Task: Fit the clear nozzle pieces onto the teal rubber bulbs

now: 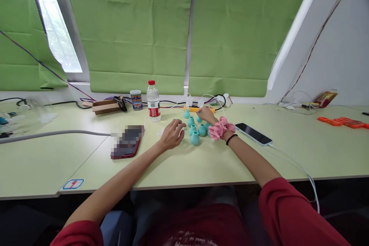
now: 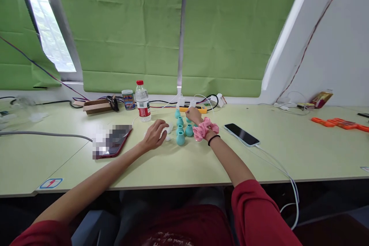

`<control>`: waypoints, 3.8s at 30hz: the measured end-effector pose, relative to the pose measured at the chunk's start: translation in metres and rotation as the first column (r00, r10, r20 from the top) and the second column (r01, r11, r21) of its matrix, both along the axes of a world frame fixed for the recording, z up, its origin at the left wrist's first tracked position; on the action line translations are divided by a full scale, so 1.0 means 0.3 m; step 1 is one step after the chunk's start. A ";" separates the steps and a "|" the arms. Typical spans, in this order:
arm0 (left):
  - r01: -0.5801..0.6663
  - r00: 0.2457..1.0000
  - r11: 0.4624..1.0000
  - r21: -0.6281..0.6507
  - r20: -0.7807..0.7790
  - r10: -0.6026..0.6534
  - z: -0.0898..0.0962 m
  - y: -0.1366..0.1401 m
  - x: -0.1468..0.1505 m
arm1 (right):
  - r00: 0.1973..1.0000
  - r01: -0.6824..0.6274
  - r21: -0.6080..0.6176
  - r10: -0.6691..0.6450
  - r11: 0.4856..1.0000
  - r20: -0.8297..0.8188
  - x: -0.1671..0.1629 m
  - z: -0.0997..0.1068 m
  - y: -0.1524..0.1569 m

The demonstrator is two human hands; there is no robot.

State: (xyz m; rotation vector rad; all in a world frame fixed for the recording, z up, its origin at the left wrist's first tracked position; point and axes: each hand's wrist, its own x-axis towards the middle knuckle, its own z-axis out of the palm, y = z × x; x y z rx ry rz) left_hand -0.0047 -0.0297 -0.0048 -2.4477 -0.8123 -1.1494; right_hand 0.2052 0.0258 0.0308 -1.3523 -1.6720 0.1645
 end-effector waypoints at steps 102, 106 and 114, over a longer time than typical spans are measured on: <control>-0.068 0.997 0.998 0.010 0.033 0.067 0.000 0.049 -0.050 | 0.894 -0.390 0.498 0.189 0.775 0.406 -0.166 -0.191 -0.157; -0.082 0.996 0.995 0.052 -0.015 0.082 -0.001 0.039 -0.041 | 0.885 -0.400 0.484 0.190 0.778 0.426 -0.165 -0.196 -0.155; -0.140 0.990 0.982 0.124 0.041 0.136 -0.010 0.026 -0.020 | 0.896 -0.374 0.499 0.166 0.782 0.411 -0.177 -0.192 -0.150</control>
